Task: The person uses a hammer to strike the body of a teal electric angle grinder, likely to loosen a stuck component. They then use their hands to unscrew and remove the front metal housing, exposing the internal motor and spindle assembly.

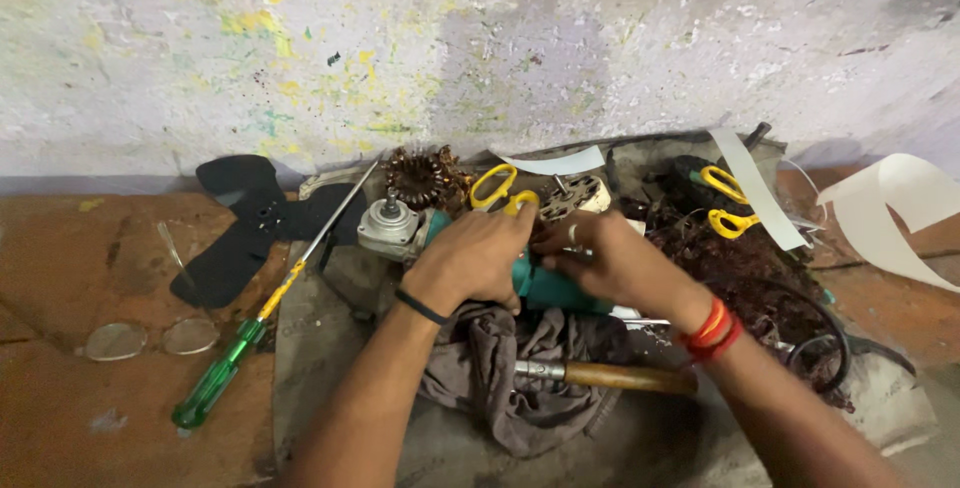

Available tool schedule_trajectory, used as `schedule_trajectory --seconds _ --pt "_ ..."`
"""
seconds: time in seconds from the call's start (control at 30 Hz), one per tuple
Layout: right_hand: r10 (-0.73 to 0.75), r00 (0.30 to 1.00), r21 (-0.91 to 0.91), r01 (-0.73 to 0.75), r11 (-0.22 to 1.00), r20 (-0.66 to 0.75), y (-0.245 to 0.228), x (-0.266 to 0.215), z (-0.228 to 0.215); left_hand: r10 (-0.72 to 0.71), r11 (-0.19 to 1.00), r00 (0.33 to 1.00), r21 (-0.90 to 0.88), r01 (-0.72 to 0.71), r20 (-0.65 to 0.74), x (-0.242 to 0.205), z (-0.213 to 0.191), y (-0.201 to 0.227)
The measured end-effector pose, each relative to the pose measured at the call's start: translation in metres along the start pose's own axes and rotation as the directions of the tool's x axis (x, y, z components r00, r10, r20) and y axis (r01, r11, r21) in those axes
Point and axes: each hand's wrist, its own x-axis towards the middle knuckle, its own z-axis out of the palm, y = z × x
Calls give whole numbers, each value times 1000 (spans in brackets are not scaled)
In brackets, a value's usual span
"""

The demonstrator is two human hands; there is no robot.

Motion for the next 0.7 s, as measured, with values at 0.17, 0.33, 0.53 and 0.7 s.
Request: schedule_trajectory --seconds 0.17,0.33,0.53,0.7 --pt "100 995 415 -87 906 -10 21 -4 -8 -9 1000 1000 22 10 -10 0 0 2" --pt "96 995 165 -94 982 -4 10 -5 -3 -22 999 1000 41 21 4 3 6 0" --pt "65 997 137 -59 989 -40 -10 1 2 -11 999 1000 50 11 -11 3 7 1" --pt "-128 986 28 131 991 -104 -8 2 6 -34 998 999 48 33 7 2 5 2"
